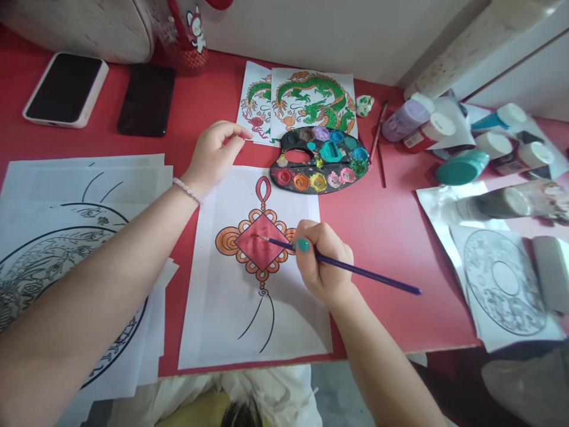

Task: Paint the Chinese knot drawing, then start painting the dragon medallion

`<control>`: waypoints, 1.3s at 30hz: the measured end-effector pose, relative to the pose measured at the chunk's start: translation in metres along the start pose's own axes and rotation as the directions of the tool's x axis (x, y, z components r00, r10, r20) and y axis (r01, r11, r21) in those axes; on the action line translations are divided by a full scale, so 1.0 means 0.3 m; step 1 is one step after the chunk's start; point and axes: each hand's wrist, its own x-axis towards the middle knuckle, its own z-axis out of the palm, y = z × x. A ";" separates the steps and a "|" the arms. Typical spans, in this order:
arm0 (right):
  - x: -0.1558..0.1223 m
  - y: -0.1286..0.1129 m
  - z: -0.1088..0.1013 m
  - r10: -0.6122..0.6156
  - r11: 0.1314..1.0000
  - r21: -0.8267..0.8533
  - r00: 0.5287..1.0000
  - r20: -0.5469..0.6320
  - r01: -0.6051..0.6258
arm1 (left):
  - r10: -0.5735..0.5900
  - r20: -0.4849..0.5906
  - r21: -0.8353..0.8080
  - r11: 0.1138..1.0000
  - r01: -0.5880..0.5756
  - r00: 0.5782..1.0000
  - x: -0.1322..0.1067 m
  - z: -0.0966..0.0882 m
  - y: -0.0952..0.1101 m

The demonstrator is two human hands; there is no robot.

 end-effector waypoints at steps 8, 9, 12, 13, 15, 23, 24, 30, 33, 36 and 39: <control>-0.001 0.006 -0.004 -0.001 0.999 -0.033 0.998 -0.057 -0.001 | 0.003 -0.013 -0.003 1.000 -0.003 1.000 0.000 -0.002 0.000; 0.000 0.005 -0.004 -0.002 0.999 -0.032 0.998 -0.066 0.000 | 0.005 -0.012 -0.001 1.000 -0.005 1.000 0.000 -0.002 0.000; -0.001 0.000 -0.003 0.006 1.000 -0.026 0.996 -0.085 -0.008 | 0.001 -0.011 0.004 1.000 -0.001 1.000 0.000 -0.001 0.001; -0.002 -0.001 -0.003 0.010 1.000 -0.024 0.997 -0.077 -0.012 | -0.003 -0.011 0.004 1.000 0.003 1.000 0.000 -0.001 0.002; -0.003 -0.002 -0.003 0.011 1.000 -0.020 0.999 -0.043 -0.012 | -0.009 -0.011 0.002 1.000 0.009 1.000 0.000 -0.001 0.005; -0.002 -0.001 -0.006 -0.007 0.999 -0.050 0.997 -0.071 0.003 | -0.005 -0.011 0.000 1.000 0.005 1.000 0.000 -0.001 0.004; -0.003 -0.002 -0.006 -0.003 0.999 -0.048 0.998 -0.057 0.000 | -0.004 -0.011 0.002 1.000 0.004 1.000 0.000 -0.001 0.004; 0.003 0.007 -0.009 -0.014 0.996 -0.089 0.992 -0.123 0.003 | 0.004 -0.013 0.005 1.000 -0.004 1.000 -0.001 -0.002 0.005; 0.023 0.029 -0.029 -0.040 0.976 -0.216 0.960 -0.277 -0.022 | 0.007 -0.016 -0.005 1.000 -0.008 1.000 -0.002 0.000 0.001; 0.045 0.061 -0.060 -0.013 0.918 -0.375 0.933 -0.359 -0.131 | 0.007 -0.014 -0.019 1.000 -0.007 1.000 -0.001 0.003 -0.004; 0.056 0.092 -0.084 0.015 0.835 -0.505 0.926 -0.377 -0.219 | 0.007 -0.015 -0.023 1.000 -0.007 1.000 0.000 0.004 -0.006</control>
